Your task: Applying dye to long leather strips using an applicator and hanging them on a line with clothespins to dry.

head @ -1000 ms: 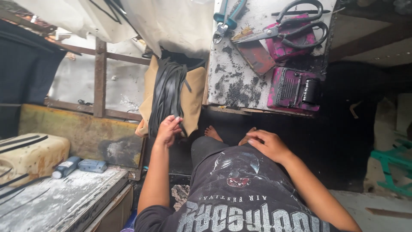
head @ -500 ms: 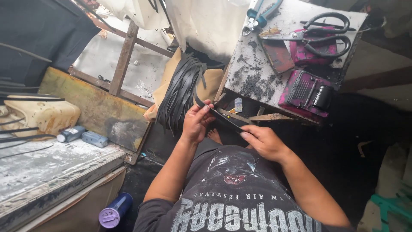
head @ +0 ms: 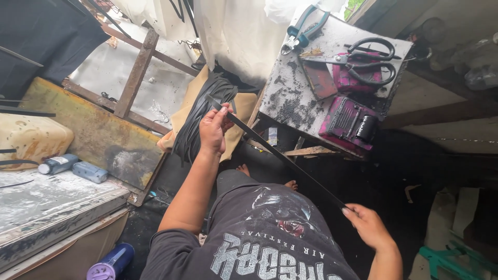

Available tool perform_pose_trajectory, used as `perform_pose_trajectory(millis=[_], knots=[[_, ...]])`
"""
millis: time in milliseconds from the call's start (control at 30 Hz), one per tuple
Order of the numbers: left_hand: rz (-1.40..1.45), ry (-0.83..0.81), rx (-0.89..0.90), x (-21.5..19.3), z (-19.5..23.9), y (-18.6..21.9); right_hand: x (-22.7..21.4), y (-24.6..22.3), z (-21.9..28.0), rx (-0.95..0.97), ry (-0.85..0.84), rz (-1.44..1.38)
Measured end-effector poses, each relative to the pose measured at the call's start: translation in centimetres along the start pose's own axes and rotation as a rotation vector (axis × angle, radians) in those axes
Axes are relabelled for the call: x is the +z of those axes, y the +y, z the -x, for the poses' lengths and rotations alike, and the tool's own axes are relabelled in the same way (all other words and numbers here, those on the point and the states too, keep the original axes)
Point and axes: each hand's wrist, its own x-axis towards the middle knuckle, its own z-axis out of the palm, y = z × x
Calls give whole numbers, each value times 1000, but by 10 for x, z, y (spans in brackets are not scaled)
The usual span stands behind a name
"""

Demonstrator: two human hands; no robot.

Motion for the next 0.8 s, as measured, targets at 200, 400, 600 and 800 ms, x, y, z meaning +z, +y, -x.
perform_pose_trajectory(millis=[200, 400, 600, 800], knots=[[16, 74, 95, -1, -14, 11, -7, 81, -9, 198, 49, 54], [28, 140, 129, 2, -16, 32, -9, 196, -55, 242, 12, 216], [-24, 168, 244, 3, -13, 57, -13, 268, -82, 360, 64, 207], [-41, 150, 262, 2, -7, 60, -1, 302, -108, 422, 96, 185]])
